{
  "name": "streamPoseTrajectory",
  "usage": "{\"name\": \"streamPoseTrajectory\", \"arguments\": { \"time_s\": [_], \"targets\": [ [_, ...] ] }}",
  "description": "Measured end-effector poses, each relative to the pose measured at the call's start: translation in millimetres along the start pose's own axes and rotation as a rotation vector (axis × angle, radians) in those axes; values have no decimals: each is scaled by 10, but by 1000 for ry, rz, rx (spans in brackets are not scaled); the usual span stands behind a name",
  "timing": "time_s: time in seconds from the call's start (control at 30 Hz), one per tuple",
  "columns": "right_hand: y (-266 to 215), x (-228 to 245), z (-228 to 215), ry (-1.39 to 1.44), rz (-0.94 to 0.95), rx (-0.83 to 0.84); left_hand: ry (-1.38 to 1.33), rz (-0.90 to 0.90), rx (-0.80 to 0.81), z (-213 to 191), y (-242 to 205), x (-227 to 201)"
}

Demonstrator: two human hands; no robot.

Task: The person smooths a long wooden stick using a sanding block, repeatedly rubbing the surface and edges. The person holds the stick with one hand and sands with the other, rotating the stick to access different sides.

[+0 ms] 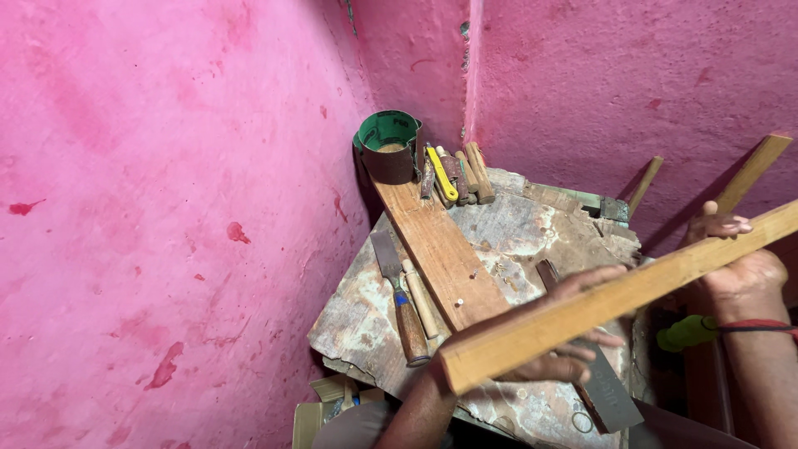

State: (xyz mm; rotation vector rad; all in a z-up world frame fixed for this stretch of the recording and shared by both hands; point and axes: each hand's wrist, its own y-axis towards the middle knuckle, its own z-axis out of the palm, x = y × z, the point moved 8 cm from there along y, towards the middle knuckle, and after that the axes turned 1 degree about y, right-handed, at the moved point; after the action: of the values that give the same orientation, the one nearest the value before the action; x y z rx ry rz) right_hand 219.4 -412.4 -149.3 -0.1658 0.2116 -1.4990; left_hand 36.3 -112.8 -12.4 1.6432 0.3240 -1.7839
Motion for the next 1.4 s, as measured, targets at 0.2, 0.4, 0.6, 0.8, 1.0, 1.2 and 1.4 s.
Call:
{"name": "streamPoseTrajectory", "arguments": {
  "time_s": [0.2, 0.4, 0.6, 0.8, 1.0, 1.2, 1.4],
  "targets": [
    [-190, -271, 327, -175, 266, 195, -88, -63, 256, 104, -37, 92],
    [-318, -657, 527, -200, 507, 342, 22, -513, -101, -130, -143, 364],
    [-606, -1275, 521, -453, 460, 229, 66, -345, -366, -472, 58, 472],
    [-980, -1994, 445, -629, 488, 178, 28, -343, -679, -822, -49, 653],
    [-1275, -2452, 182, -613, 453, -16, 428, -370, -929, -967, -213, 226],
    [-1502, -2759, -47, -897, 514, -173, 304, -445, -972, -1062, -338, 100],
    [-1749, -2986, 120, -1096, 548, -37, 70, -89, -926, -1268, -290, -51]
  ]
}}
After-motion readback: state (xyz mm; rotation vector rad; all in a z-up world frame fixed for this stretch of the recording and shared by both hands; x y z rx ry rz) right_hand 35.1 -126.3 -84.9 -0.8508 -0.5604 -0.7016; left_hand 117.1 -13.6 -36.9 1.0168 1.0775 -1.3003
